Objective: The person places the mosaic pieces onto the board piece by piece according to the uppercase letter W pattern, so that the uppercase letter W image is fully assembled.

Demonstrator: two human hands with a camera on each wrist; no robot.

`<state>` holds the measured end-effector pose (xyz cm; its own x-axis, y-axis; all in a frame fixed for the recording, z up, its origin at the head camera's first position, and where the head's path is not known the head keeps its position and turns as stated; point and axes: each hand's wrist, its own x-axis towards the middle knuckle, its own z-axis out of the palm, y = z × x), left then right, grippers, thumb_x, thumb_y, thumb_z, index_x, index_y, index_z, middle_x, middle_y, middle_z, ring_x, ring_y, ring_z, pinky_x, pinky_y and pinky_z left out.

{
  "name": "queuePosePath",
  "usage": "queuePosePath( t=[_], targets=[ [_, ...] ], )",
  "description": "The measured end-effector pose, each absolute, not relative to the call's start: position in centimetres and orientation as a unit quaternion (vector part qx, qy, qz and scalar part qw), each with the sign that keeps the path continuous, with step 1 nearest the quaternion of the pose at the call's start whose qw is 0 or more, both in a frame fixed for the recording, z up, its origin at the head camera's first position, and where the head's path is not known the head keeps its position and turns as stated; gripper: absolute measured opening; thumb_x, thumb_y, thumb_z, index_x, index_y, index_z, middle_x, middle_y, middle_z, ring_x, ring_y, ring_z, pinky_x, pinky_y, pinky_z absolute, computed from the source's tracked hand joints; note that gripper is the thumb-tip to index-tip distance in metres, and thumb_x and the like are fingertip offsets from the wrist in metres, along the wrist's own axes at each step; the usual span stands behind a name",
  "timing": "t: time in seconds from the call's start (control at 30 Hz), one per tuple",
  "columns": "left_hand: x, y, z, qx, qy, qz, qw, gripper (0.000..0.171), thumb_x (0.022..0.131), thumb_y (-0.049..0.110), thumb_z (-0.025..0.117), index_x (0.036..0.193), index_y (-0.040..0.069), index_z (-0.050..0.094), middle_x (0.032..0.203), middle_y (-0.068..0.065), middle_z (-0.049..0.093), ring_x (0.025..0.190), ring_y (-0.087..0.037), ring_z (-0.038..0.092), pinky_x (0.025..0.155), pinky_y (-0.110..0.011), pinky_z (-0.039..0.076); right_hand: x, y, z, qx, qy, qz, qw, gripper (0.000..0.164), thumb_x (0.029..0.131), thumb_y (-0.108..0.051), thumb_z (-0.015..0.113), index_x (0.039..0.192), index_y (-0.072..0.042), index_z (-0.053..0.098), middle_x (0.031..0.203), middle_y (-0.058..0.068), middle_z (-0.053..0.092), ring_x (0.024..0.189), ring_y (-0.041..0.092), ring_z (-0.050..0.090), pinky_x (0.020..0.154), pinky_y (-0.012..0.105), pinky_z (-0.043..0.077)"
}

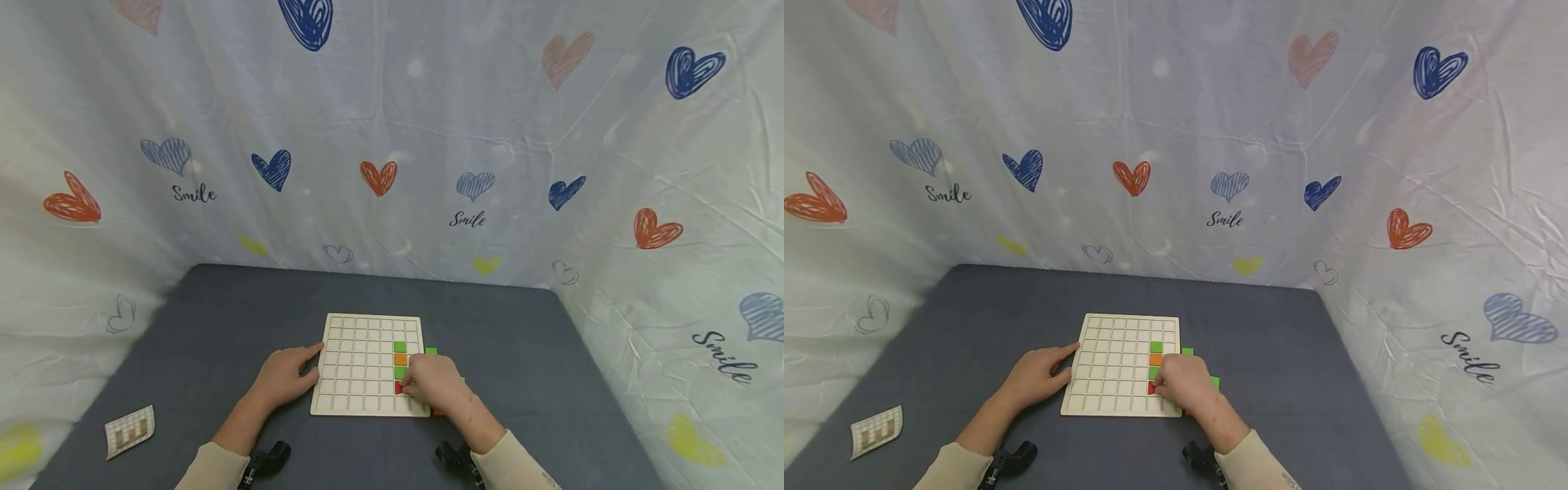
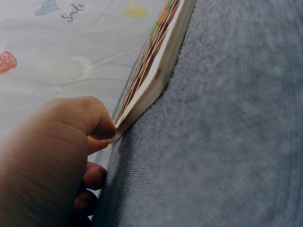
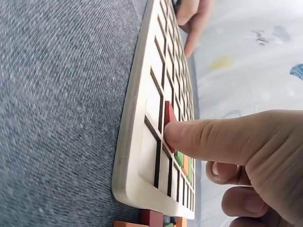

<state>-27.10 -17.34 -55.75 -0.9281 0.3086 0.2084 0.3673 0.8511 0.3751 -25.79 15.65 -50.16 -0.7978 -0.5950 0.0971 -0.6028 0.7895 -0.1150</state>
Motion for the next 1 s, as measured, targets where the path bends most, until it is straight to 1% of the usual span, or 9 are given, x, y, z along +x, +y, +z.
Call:
queuePosePath(
  t=[0.13, 0.27, 0.4, 0.5, 0.63, 0.73, 0.87, 0.97, 1.0],
  targets=[
    [-27.1, -17.3, -55.8, -0.175, -0.959, -0.211, 0.073, 0.053, 0.095, 0.026, 0.064, 0.146, 0.012, 0.061, 0.085, 0.006, 0.065, 0.098, -0.026, 0.068, 0.095, -0.055, 0.046, -25.9, 15.8, -50.2, 0.314, -0.946, 0.078, 0.027, 0.005, 0.084, -0.021, 0.084, 0.087, -0.021, 0.087, 0.075, -0.010, 0.057, 0.059, 0.003, 0.049, 0.047, 0.021, 0.036],
    [-27.1, -17.3, -55.7, -0.177, -0.958, -0.213, 0.074, 0.053, 0.095, 0.025, 0.064, 0.146, 0.012, 0.061, 0.083, 0.005, 0.064, 0.095, -0.026, 0.068, 0.095, -0.055, 0.047, -25.9, 16.0, -50.0, 0.316, -0.944, 0.091, 0.016, 0.010, 0.086, -0.015, 0.080, 0.092, -0.019, 0.087, 0.075, -0.009, 0.059, 0.059, 0.003, 0.047, 0.048, 0.022, 0.036],
    [-27.0, -17.3, -55.7, -0.178, -0.957, -0.214, 0.078, 0.053, 0.094, 0.025, 0.065, 0.145, 0.011, 0.061, 0.099, -0.003, 0.072, 0.102, -0.030, 0.068, 0.096, -0.056, 0.046, -25.9, 16.3, -50.0, 0.320, -0.941, 0.112, 0.011, 0.015, 0.088, -0.011, 0.076, 0.096, -0.019, 0.086, 0.077, -0.009, 0.062, 0.060, 0.002, 0.044, 0.050, 0.022, 0.037],
    [-27.0, -17.3, -55.7, -0.177, -0.958, -0.214, 0.079, 0.053, 0.094, 0.025, 0.065, 0.145, 0.011, 0.061, 0.115, -0.009, 0.073, 0.107, -0.032, 0.068, 0.097, -0.057, 0.046, -25.9, 16.7, -50.0, 0.307, -0.943, 0.127, 0.006, 0.015, 0.089, -0.012, 0.075, 0.097, -0.020, 0.085, 0.081, -0.009, 0.064, 0.060, 0.002, 0.043, 0.050, 0.023, 0.036],
    [-27.0, -17.3, -55.6, -0.177, -0.958, -0.210, 0.078, 0.053, 0.094, 0.025, 0.065, 0.146, 0.011, 0.061, 0.113, -0.008, 0.073, 0.106, -0.032, 0.068, 0.096, -0.057, 0.046, -25.9, 17.3, -49.7, 0.276, -0.951, 0.136, -0.001, 0.014, 0.090, -0.016, 0.075, 0.101, -0.019, 0.084, 0.082, -0.010, 0.065, 0.060, 0.003, 0.042, 0.051, 0.024, 0.036],
    [-27.0, -17.3, -55.6, -0.177, -0.959, -0.207, 0.079, 0.053, 0.094, 0.026, 0.065, 0.145, 0.011, 0.062, 0.100, -0.002, 0.072, 0.099, -0.028, 0.069, 0.094, -0.056, 0.047, -25.9, 17.9, -49.4, 0.259, -0.956, 0.137, -0.001, 0.017, 0.090, -0.018, 0.077, 0.106, -0.017, 0.082, 0.080, -0.008, 0.065, 0.060, 0.005, 0.044, 0.053, 0.025, 0.039],
    [-27.0, -17.3, -55.6, -0.178, -0.960, -0.205, 0.074, 0.053, 0.094, 0.025, 0.065, 0.145, 0.012, 0.061, 0.078, 0.006, 0.060, 0.088, -0.023, 0.066, 0.091, -0.054, 0.048, -25.9, 18.7, -49.3, 0.246, -0.960, 0.134, 0.003, 0.020, 0.090, -0.020, 0.077, 0.108, -0.015, 0.081, 0.082, -0.004, 0.065, 0.063, 0.006, 0.047, 0.056, 0.028, 0.042],
    [-27.0, -17.3, -55.6, -0.177, -0.959, -0.205, 0.076, 0.053, 0.094, 0.025, 0.065, 0.145, 0.012, 0.061, 0.085, 0.003, 0.066, 0.091, -0.024, 0.067, 0.091, -0.054, 0.048, -25.9, 19.4, -49.3, 0.237, -0.963, 0.130, 0.005, 0.020, 0.088, -0.020, 0.079, 0.108, -0.014, 0.081, 0.085, -0.003, 0.066, 0.065, 0.007, 0.047, 0.058, 0.028, 0.043],
    [-27.0, -17.3, -55.6, -0.177, -0.959, -0.206, 0.078, 0.053, 0.094, 0.025, 0.065, 0.145, 0.012, 0.062, 0.092, 0.001, 0.069, 0.094, -0.025, 0.068, 0.092, -0.055, 0.048, -25.9, 19.6, -49.3, 0.231, -0.964, 0.129, 0.004, 0.020, 0.088, -0.021, 0.080, 0.107, -0.015, 0.081, 0.084, -0.004, 0.065, 0.064, 0.007, 0.047, 0.057, 0.028, 0.042]
  ],
)
